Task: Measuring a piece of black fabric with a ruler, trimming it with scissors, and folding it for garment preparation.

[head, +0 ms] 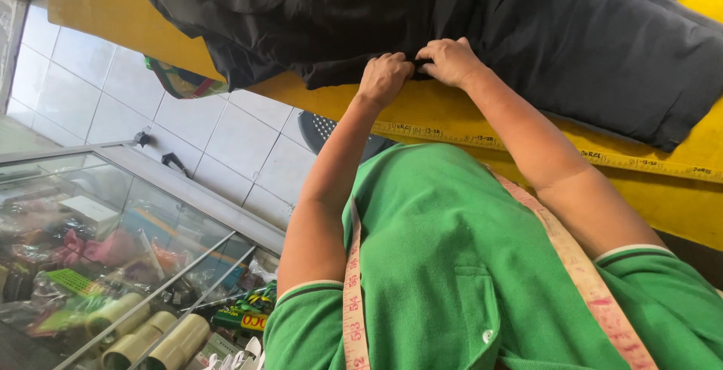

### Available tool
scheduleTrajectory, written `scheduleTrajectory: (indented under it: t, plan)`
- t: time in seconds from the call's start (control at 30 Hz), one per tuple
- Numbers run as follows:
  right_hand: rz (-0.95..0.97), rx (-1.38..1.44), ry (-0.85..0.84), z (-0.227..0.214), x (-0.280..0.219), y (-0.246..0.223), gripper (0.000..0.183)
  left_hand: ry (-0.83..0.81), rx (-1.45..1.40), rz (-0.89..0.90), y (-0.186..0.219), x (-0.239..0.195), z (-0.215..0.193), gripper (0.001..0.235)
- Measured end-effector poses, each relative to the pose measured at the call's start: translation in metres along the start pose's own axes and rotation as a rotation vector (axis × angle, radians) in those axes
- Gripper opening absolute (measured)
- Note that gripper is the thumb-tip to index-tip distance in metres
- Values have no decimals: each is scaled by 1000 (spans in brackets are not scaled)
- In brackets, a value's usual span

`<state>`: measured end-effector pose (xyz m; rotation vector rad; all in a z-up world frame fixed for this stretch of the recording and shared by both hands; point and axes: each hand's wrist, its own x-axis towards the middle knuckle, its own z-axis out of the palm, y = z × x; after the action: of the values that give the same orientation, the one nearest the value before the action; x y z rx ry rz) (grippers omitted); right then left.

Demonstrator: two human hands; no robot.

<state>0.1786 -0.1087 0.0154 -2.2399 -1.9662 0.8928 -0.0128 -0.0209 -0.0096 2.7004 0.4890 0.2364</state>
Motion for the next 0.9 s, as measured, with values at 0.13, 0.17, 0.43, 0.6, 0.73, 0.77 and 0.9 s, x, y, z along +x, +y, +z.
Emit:
scheduleTrajectory:
  t: [0.13, 0.17, 0.43, 0.6, 0.73, 0.77, 0.9]
  plan:
    - [-12, -13, 35, -1, -2, -2, 31, 134, 106, 61, 5, -26, 2, 11]
    - [-14, -14, 43, -2, -3, -3, 30, 167, 125, 52, 6, -33, 2, 13]
    - [-85, -38, 159, 8, -7, 0, 24, 188, 348, 86, 30, -72, -10, 43]
    - [-219, -121, 384, 20, -20, 0, 19, 278, 418, 44, 43, -73, -14, 40]
    - [-326, -187, 587, 20, -35, -12, 14, 302, 302, 3, 45, -77, -11, 43]
    - [-341, -226, 623, 18, -40, -17, 16, 331, 265, 15, 47, -75, -13, 40]
    - [-278, -191, 530, 48, -24, 1, 12, 252, 219, 5, 38, -74, 5, 40]
